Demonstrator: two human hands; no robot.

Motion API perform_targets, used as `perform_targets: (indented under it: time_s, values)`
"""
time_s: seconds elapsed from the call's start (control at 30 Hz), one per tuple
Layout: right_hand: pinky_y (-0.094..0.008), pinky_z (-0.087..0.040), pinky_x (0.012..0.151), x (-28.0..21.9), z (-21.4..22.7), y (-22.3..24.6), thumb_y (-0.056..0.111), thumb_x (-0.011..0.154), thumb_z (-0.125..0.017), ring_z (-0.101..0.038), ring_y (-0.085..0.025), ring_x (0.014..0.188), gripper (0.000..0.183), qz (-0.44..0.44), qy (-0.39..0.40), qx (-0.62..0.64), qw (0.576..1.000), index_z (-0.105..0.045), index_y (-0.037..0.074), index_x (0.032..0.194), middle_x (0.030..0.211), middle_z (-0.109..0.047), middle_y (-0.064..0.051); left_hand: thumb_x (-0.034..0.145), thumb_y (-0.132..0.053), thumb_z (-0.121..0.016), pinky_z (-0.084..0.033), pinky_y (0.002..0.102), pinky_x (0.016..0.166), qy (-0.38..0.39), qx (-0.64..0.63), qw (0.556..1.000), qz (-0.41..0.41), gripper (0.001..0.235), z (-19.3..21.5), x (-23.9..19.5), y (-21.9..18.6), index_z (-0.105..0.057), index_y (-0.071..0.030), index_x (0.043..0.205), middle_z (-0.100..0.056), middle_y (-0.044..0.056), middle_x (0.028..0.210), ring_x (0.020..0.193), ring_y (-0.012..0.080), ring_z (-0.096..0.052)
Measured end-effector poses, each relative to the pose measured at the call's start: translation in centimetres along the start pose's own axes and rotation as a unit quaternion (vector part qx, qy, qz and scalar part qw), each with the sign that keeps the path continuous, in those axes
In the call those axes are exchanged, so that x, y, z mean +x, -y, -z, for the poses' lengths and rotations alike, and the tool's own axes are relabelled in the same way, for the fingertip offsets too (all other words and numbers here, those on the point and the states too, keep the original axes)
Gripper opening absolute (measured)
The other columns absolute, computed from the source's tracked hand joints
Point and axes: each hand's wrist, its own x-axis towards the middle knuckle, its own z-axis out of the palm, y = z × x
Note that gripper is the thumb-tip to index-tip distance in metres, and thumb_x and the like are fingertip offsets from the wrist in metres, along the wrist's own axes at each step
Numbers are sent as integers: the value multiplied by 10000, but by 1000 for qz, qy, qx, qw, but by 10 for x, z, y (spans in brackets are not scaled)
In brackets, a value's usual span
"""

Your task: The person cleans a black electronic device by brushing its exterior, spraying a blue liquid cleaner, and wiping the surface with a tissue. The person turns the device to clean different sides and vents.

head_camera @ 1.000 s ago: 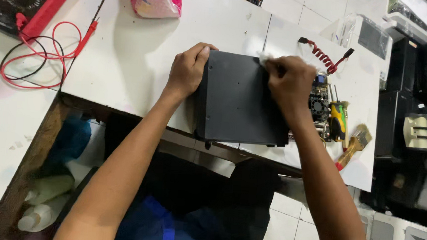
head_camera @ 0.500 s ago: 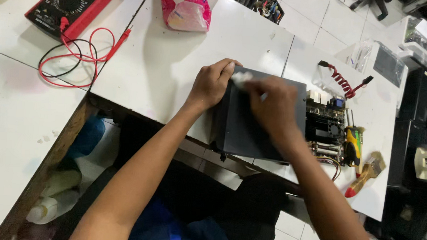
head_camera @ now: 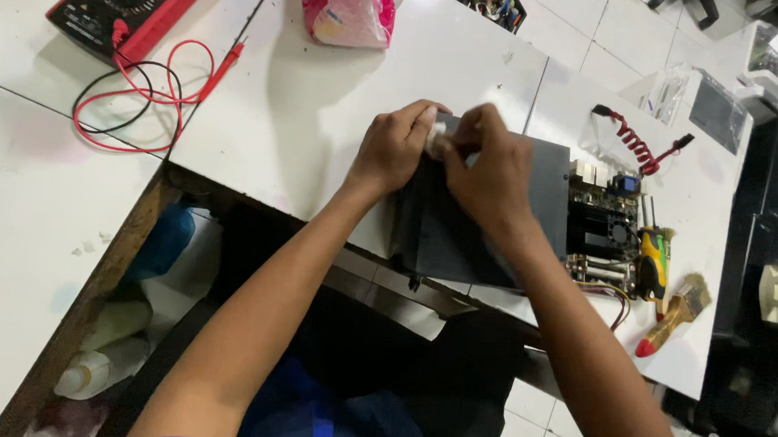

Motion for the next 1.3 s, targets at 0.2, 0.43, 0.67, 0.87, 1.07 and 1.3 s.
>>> perform_targets:
  time_s: [0.2, 0.43, 0.67, 0.87, 1.07, 1.3]
  values:
    - [-410, -552, 695, -18, 8, 14, 75, 833, -884, -780, -309, 674, 377, 11, -34, -5, 999, -567, 134, 1028, 760, -777, -62, 1143, -394, -379, -607, 508, 869, -11, 13, 1000, 5, 446, 0, 1, -4, -769, -195, 1230, -796, 173, 882, 913, 399, -791]
    - [-333, -620, 699, -95, 49, 56, 44, 761, -919, -803, -295, 733, 301, -25, 58, 85, 994, -670, 147, 895, 751, -785, -36, 1153, -390, -371, -608, 400, 713, -19, 11, 1000, -16, 429, -4, 1, 3, -766, -224, 1185, -695, 66, 646, 666, 245, -729]
    - [-297, -595, 710, -108, 56, 81, -18, 928, -840, -724, -209, 883, 115, 94, 91, 71, 989, -785, 52, 999, 1044, -807, -86, 1123, -387, -398, -293, 327, 529, 10, -2, 999, -35, 442, 4, 4, -5, -764, -157, 1219, -363, -76, 564, 497, 89, -350]
    - [-316, -548, 726, -111, 86, 25, -94, 959, -840, -689, -206, 810, 143, 10, -3, -28, 1000, -762, 25, 943, 984, -795, -85, 1121, -432, -371, -282, 320, 532, 15, -1, 999, -34, 481, 3, 4, -5, -764, -170, 1209, -339, -88, 566, 518, 79, -342]
    - [-331, -565, 773, -132, 47, 96, -58, 1018, -718, -650, -283, 832, 67, 61, -20, 47, 997, -717, 6, 998, 1013, -768, -85, 1141, -377, -401, -297, 328, 557, 1, 23, 997, -70, 428, 2, 4, 1, -766, -161, 1194, -351, -82, 593, 527, 90, -352]
    - [-313, -583, 735, -158, 110, 3, -69, 999, -831, -710, -196, 824, 127, -119, -101, -94, 983, -814, 39, 1063, 1037, -804, -108, 1131, -368, -407, -293, 305, 554, 11, 2, 999, -37, 415, 3, 5, -6, -770, -169, 1158, -335, -90, 589, 547, 82, -338]
